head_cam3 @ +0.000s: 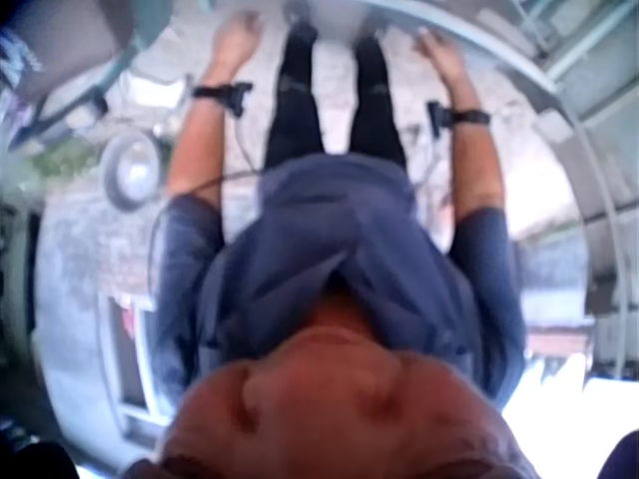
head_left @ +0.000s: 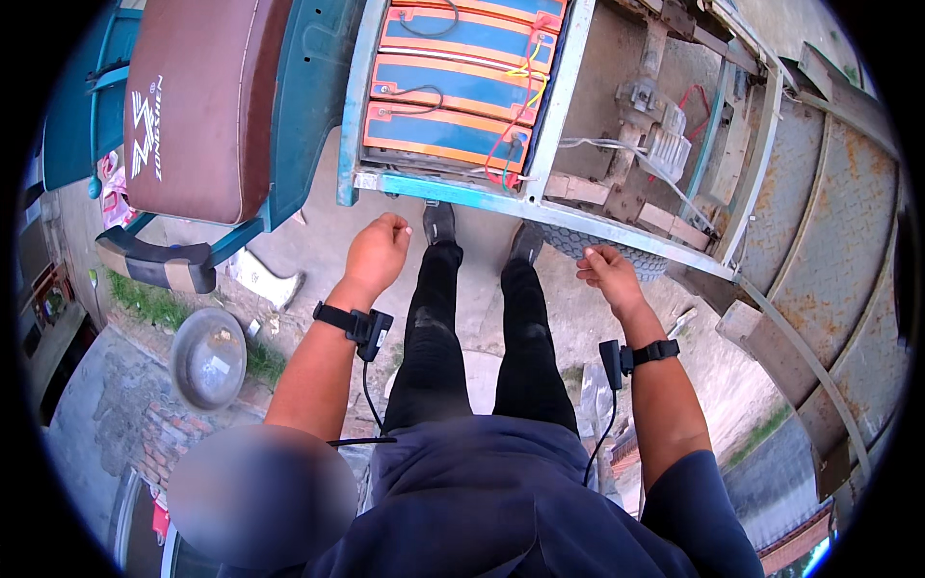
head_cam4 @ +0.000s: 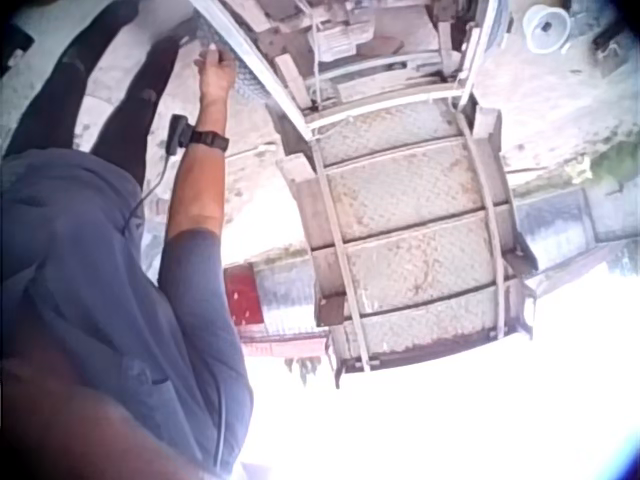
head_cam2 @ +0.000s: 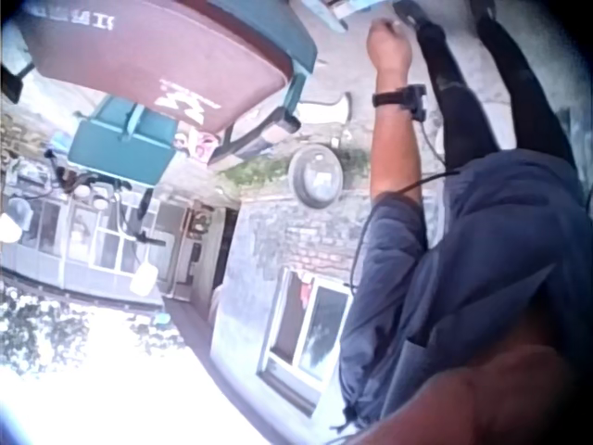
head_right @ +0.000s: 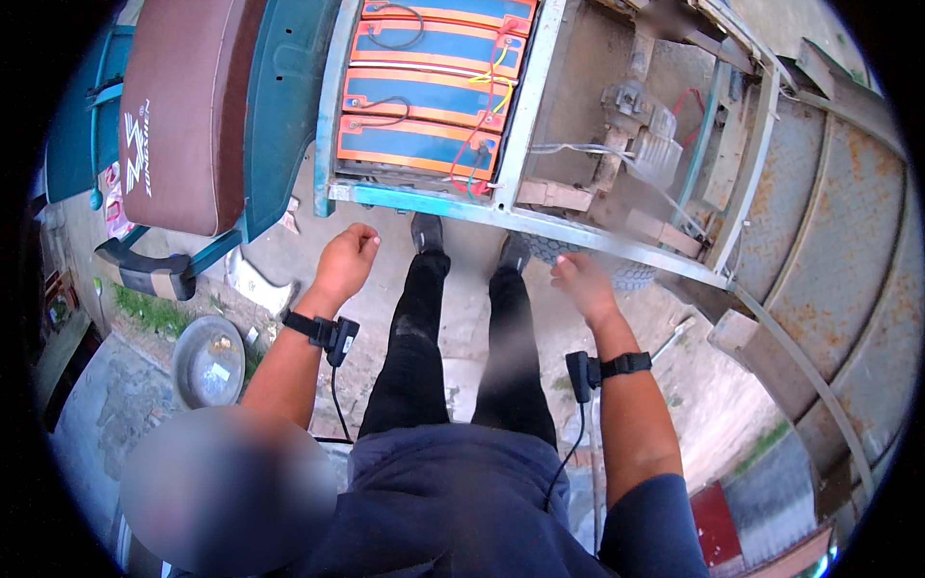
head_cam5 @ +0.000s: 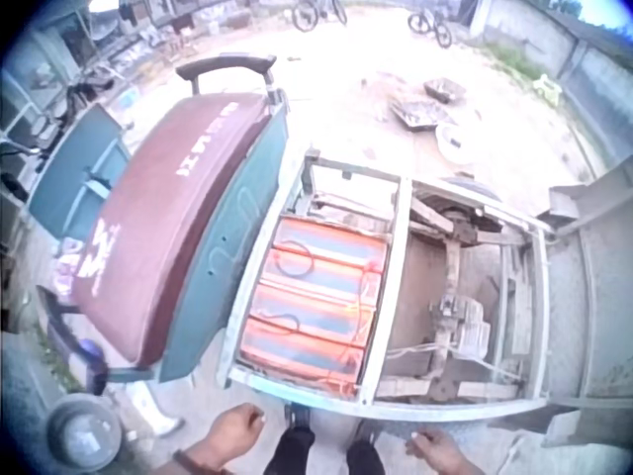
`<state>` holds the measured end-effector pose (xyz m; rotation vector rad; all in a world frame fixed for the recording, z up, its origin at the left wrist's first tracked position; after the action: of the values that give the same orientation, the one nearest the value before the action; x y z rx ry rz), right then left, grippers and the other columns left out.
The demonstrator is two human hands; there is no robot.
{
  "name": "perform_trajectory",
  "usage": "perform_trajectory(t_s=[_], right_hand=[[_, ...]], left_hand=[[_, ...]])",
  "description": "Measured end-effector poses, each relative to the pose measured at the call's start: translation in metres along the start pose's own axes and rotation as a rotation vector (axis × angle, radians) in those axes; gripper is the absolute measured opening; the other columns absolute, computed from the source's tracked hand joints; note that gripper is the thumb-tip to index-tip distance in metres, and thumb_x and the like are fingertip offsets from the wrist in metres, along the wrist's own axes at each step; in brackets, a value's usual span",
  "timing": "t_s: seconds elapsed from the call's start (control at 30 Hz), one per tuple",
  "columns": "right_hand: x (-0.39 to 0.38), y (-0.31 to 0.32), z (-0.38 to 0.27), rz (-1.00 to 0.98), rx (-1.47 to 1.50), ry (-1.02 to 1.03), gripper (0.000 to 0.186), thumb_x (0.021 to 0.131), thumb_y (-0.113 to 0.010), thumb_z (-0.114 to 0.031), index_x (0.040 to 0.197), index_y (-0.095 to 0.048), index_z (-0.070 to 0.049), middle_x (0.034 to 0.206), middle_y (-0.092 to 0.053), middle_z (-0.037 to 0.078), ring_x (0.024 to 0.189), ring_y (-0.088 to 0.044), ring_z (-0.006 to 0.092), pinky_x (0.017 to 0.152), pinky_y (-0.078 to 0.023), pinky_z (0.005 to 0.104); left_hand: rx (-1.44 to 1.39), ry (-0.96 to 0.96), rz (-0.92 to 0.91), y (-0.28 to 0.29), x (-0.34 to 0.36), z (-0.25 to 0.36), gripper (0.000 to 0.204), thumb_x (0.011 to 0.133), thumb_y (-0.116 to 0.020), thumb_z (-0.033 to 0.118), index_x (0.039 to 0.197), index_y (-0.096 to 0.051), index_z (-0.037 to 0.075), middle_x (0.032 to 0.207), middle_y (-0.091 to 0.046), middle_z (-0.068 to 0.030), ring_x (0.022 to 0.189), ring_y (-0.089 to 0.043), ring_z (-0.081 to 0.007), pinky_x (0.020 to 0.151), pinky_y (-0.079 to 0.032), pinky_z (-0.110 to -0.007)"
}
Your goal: The person removes the cargo bed of a blue three-wheeled vehicle, then lifts the seat to access the battery compartment. They handle a small metal part and connect wires to the batteries before closing the seat.
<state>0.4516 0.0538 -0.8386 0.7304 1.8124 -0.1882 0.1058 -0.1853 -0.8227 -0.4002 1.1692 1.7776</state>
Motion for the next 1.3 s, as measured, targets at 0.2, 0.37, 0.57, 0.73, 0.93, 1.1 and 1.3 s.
perform_trajectory(t_s=[0.2,0.37,0.57,0.73,0.93,1.1,1.3], right_hand=[[0.001,-0.014,0.000,-0.023,0.049,0.014,0.041,0.097,-0.060,-0.033,0.118,-0.059,0.002,0.100,-0.070,0.012,0.086,-0.069,0.0189,0.075,-0.052,0.0299],[0.003,-0.023,0.000,-0.044,0.045,0.013,0.043,0.097,-0.060,-0.037,0.118,-0.059,0.000,0.101,-0.070,0.011,0.088,-0.068,0.0175,0.075,-0.051,0.0286],[0.001,-0.032,-0.005,-0.067,0.041,0.025,0.041,0.097,-0.059,-0.037,0.118,-0.059,-0.001,0.101,-0.069,0.010,0.087,-0.067,0.0159,0.076,-0.050,0.0284],[0.002,-0.036,-0.002,-0.079,0.017,0.011,0.041,0.097,-0.060,-0.040,0.119,-0.060,-0.006,0.102,-0.070,0.006,0.088,-0.068,0.0147,0.078,-0.050,0.0284],[0.002,-0.039,-0.001,-0.072,0.025,0.005,0.040,0.097,-0.060,-0.040,0.118,-0.060,-0.006,0.101,-0.069,0.006,0.087,-0.068,0.0149,0.078,-0.050,0.0285],[0.003,-0.041,0.000,-0.081,0.024,-0.001,0.039,0.097,-0.060,-0.039,0.118,-0.060,-0.006,0.100,-0.069,0.006,0.087,-0.068,0.0150,0.078,-0.050,0.0285],[-0.002,-0.044,-0.004,-0.071,0.026,0.004,0.039,0.097,-0.058,-0.037,0.116,-0.059,-0.002,0.098,-0.069,0.008,0.085,-0.067,0.0165,0.074,-0.049,0.0297]], left_hand=[[0.003,0.012,0.009,0.002,-0.001,-0.003,0.024,0.094,-0.061,0.022,0.106,-0.065,0.002,0.090,-0.071,-0.0162,0.084,-0.069,-0.0307,0.076,-0.053,-0.038],[-0.012,0.005,0.009,-0.001,0.001,-0.009,0.024,0.094,-0.061,0.022,0.107,-0.065,0.002,0.089,-0.070,-0.0157,0.083,-0.068,-0.0299,0.075,-0.053,-0.038],[-0.032,0.015,0.000,0.000,-0.002,-0.010,0.024,0.094,-0.061,0.022,0.107,-0.065,0.002,0.089,-0.070,-0.0155,0.082,-0.068,-0.0293,0.075,-0.053,-0.038],[-0.046,0.010,0.007,-0.001,-0.004,-0.018,0.024,0.094,-0.061,0.022,0.107,-0.065,0.002,0.089,-0.070,-0.0153,0.083,-0.068,-0.0288,0.075,-0.052,-0.037],[-0.046,0.023,-0.001,0.000,-0.008,-0.023,0.024,0.094,-0.060,0.021,0.107,-0.064,0.002,0.089,-0.070,-0.0155,0.083,-0.068,-0.0287,0.076,-0.052,-0.037],[-0.081,0.037,0.008,0.000,-0.008,-0.028,0.024,0.094,-0.059,0.024,0.104,-0.065,0.004,0.090,-0.070,-0.0175,0.086,-0.067,-0.0354,0.077,-0.052,-0.043],[-0.193,0.059,0.001,-0.009,-0.006,-0.046,0.024,0.094,-0.059,0.024,0.104,-0.065,0.003,0.090,-0.070,-0.0170,0.085,-0.068,-0.0345,0.077,-0.052,-0.042]])
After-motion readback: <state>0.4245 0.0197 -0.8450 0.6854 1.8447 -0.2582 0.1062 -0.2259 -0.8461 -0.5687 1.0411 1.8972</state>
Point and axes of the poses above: each hand's wrist, its own x-axis towards the middle knuckle, its own y-axis out of the back of the hand, z = x × y, the point moved 9 cm from there along x, towards the middle knuckle
